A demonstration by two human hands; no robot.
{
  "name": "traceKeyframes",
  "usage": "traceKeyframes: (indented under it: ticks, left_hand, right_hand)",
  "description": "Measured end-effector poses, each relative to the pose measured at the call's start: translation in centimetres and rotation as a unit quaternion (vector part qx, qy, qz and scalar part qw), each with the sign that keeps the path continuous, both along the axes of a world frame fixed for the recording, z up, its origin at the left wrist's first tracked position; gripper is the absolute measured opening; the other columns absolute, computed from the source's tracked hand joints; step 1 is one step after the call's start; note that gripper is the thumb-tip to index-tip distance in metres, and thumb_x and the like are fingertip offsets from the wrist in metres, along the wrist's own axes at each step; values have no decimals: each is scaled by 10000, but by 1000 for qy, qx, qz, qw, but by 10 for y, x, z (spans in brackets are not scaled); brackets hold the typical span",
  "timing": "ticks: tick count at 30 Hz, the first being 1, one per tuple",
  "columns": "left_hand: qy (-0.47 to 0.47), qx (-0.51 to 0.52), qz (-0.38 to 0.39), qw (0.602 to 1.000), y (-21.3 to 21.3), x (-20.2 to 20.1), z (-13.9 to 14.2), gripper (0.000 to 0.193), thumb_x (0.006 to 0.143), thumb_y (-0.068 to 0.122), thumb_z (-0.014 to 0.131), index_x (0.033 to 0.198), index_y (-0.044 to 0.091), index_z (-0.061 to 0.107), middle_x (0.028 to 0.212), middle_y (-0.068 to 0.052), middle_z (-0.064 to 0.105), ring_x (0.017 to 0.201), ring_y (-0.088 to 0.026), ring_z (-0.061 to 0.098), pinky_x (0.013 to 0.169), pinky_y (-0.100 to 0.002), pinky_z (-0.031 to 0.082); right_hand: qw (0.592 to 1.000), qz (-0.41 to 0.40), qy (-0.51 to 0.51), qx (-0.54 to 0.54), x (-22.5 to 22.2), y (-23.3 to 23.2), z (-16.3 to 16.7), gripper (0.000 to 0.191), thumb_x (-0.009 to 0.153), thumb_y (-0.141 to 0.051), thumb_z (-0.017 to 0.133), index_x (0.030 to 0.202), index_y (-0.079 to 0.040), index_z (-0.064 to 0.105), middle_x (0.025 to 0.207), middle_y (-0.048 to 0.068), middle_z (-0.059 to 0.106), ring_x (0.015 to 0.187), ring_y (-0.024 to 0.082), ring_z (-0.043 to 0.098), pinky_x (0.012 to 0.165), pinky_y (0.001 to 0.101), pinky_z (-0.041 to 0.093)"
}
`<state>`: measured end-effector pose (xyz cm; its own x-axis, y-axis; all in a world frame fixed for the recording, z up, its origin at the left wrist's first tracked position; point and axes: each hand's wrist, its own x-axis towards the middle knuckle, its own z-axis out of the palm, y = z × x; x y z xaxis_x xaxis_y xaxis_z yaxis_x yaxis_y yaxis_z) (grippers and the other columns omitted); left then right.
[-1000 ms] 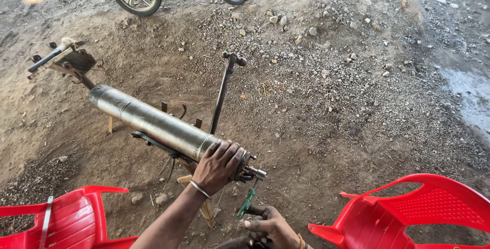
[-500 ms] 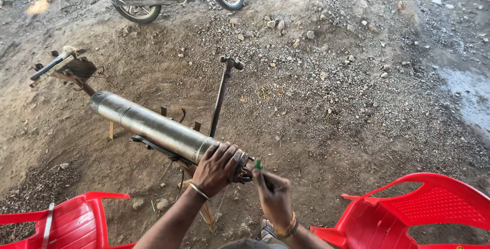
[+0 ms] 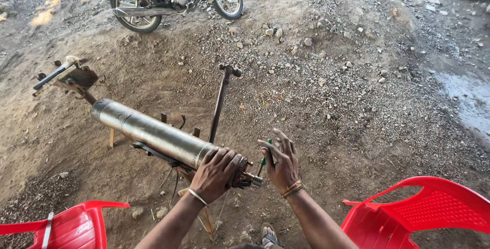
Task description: The person uses a hammer and a green-handled tool to work on the end of a metal pipe mounted on a wooden stand. They repeatedly strike and adjust the pipe end, then remove a black cap from the opposite end and place it on a nearby red chair.
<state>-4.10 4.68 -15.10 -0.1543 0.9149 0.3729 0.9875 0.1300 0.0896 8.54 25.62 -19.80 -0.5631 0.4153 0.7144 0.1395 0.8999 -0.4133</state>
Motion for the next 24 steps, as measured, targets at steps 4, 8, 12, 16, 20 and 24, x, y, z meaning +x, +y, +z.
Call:
traceKeyframes:
  ticks: [4, 8, 12, 16, 20, 24]
  left_hand:
    - [-72, -69, 2, 995, 10, -8, 15, 821, 659, 323, 849, 1352, 56, 498, 1310, -146, 569, 1246, -312, 525, 1118, -498, 342]
    - [-46, -163, 12, 986, 16, -9, 27, 782, 693, 315, 846, 1346, 30, 525, 1294, -123, 596, 1235, -288, 539, 1106, -486, 357]
    - [-56, -128, -2, 990, 15, -3, 33, 768, 650, 282, 850, 1304, 9, 553, 1247, -127, 624, 1207, -305, 565, 1078, -497, 375]
    - [-43, -82, -17, 996, 19, 4, 36, 784, 588, 266, 854, 1279, 19, 577, 1228, -129, 637, 1198, -307, 584, 1081, -498, 383]
    - [-48, -55, -32, 997, 26, 4, 39, 786, 577, 284, 860, 1265, 19, 588, 1234, -146, 636, 1195, -317, 585, 1062, -492, 393]
    - [-50, -48, -33, 997, 39, 1, 44, 777, 579, 306, 865, 1247, 19, 591, 1228, -148, 639, 1189, -318, 591, 1053, -495, 396]
  right_hand:
    - [999, 32, -18, 8, 4, -1, 2, 307, 995, -232, 577, 1265, -248, 721, 1516, 86, 555, 1380, 274, 526, 1113, 438, 438]
    - [999, 17, -30, 25, 8, -5, 8, 332, 978, -223, 564, 1264, -222, 733, 1480, 41, 576, 1367, 283, 531, 1066, 448, 435]
    - [999, 14, -44, -19, 9, -6, 6, 277, 996, -243, 550, 1178, -228, 758, 1412, 28, 639, 1313, 255, 583, 1051, 437, 439]
    - [985, 66, -38, -153, 11, -4, -6, 278, 1060, -294, 501, 1128, -227, 762, 1256, 24, 744, 1029, 163, 735, 837, 323, 547]
    - [883, 27, -257, -392, 20, -6, -21, 373, 1067, -376, 446, 1166, -271, 790, 721, 86, 792, 521, 219, 630, 432, 295, 367]
    - [832, 65, -221, -504, 34, -5, -36, 390, 1041, -387, 461, 1116, -203, 797, 669, 61, 755, 453, 190, 605, 389, 283, 324]
